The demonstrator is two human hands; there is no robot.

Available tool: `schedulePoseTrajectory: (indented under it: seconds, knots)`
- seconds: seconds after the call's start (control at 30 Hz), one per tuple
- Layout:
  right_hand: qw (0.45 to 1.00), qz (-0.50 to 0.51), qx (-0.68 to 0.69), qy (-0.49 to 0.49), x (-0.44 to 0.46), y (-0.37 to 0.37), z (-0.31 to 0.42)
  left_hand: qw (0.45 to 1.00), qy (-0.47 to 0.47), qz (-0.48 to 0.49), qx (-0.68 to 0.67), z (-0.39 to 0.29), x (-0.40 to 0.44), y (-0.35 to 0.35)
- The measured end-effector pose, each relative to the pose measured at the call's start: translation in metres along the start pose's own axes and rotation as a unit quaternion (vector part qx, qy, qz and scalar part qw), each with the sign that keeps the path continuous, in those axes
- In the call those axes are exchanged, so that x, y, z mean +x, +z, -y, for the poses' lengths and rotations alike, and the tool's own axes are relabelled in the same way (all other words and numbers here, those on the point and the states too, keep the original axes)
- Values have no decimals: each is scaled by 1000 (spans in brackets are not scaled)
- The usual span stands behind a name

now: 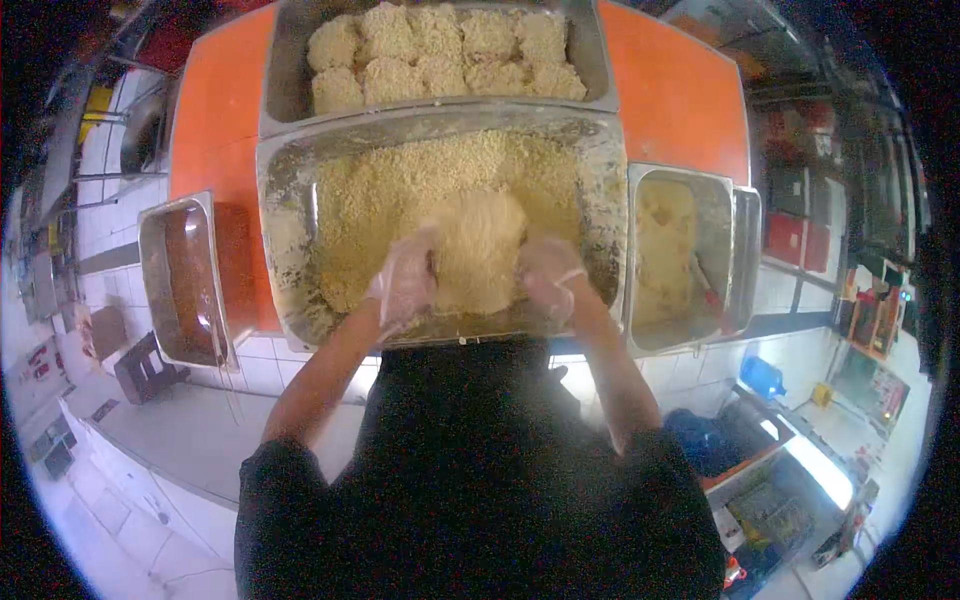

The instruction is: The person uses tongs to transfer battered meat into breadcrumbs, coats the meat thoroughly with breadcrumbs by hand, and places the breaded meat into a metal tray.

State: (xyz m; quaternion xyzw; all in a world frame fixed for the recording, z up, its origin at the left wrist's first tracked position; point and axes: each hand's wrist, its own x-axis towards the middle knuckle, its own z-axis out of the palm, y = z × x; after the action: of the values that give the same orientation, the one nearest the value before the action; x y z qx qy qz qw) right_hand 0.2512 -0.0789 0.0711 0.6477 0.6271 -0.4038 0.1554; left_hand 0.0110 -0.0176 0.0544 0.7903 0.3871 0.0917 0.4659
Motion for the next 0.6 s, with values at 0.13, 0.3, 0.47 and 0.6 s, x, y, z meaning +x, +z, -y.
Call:
schedulePoseTrajectory:
  seconds: [0.13,0.3,0.47,0.6]
  knots:
    - [911,-205,353,54,10,13,-16,966,-45,-158,-198,8,24,-5]
    - [868,-450,174,-118,29,-18,12,950,163,-104,246,-9,83,19]
    - [895,-364,39,-256,94,-14,10,936,269,-40,223,20,148,45]
    - [902,-346,55,-250,89,-5,-6,954,235,5,184,29,144,58]
